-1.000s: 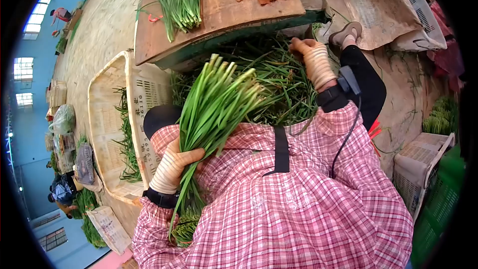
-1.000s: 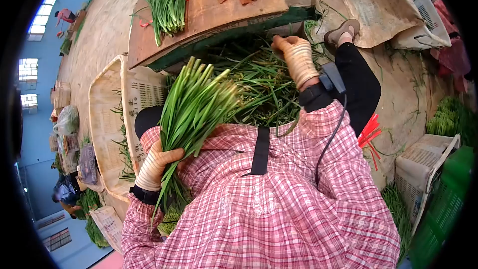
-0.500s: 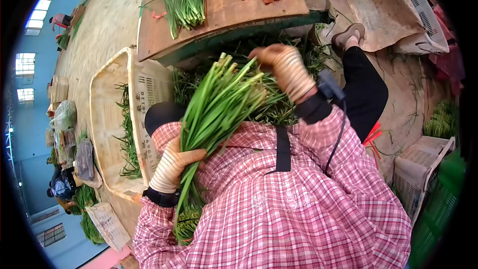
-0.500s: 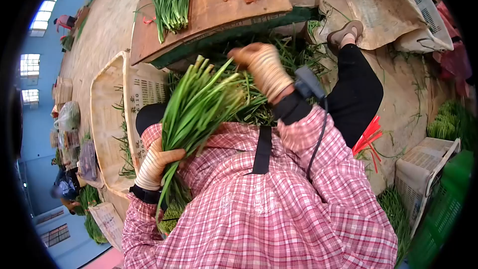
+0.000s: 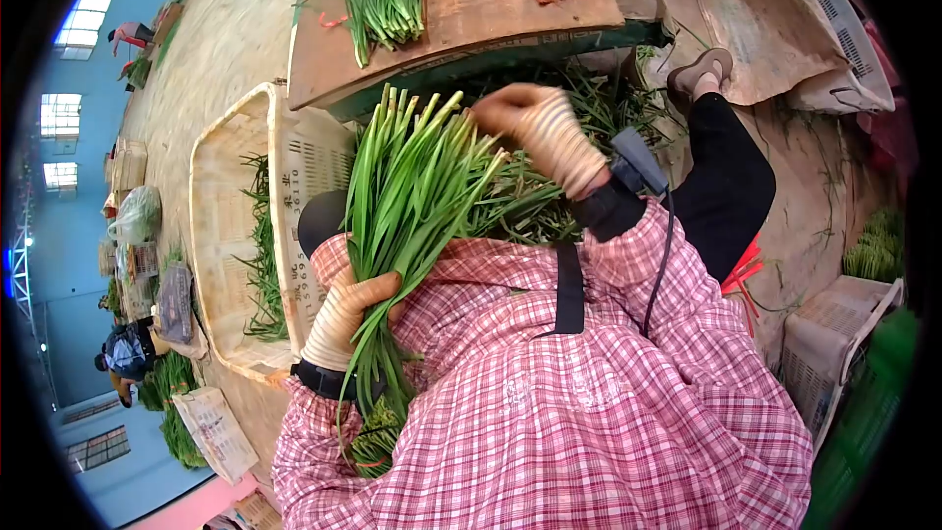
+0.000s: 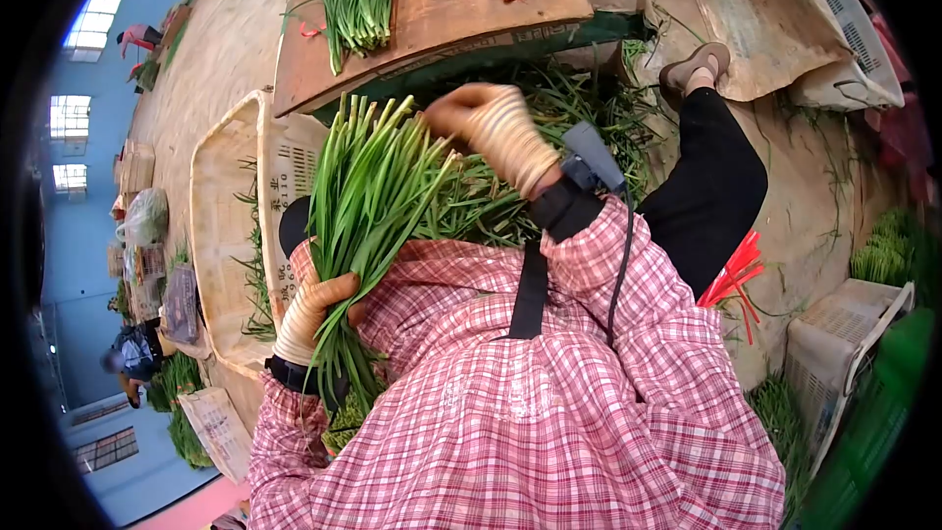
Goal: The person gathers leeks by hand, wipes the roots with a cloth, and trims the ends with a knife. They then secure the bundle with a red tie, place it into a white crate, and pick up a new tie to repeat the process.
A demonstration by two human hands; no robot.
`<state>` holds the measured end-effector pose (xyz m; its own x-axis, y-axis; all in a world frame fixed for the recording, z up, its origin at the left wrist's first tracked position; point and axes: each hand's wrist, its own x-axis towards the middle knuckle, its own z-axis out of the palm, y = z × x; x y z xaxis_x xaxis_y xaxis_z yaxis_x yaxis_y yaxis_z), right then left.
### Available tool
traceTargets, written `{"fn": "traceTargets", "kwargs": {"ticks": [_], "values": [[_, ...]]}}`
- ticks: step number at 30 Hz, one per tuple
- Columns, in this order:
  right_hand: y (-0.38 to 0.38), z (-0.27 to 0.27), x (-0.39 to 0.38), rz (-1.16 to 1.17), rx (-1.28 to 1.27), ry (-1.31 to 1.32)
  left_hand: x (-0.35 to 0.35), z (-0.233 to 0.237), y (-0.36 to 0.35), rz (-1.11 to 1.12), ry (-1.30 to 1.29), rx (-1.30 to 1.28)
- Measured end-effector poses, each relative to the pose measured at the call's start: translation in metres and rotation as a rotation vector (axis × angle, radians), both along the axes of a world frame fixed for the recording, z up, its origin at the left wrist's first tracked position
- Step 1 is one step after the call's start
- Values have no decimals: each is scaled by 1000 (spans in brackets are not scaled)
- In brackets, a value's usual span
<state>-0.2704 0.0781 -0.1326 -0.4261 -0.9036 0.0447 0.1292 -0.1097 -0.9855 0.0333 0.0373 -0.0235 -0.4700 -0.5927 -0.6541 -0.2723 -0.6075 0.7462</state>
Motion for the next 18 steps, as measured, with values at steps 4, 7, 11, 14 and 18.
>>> {"fn": "traceTargets", "kwargs": {"ticks": [4, 7, 11, 14, 18], "values": [[19, -24, -31, -183, 113, -409, 0, 2, 1, 20, 31, 48], [24, -40, 16, 246, -23, -614, -17, 3, 6, 6, 41, -66], [9, 4, 39, 360, -266, -854, -22, -29, 9, -438, -216, -784], [7, 1, 35, 231, -181, -958, -30, -37, 21, -635, -461, -1060], [-1, -3, 31, 120, -61, -1055, -40, -37, 38, -756, -526, -1188]]}}
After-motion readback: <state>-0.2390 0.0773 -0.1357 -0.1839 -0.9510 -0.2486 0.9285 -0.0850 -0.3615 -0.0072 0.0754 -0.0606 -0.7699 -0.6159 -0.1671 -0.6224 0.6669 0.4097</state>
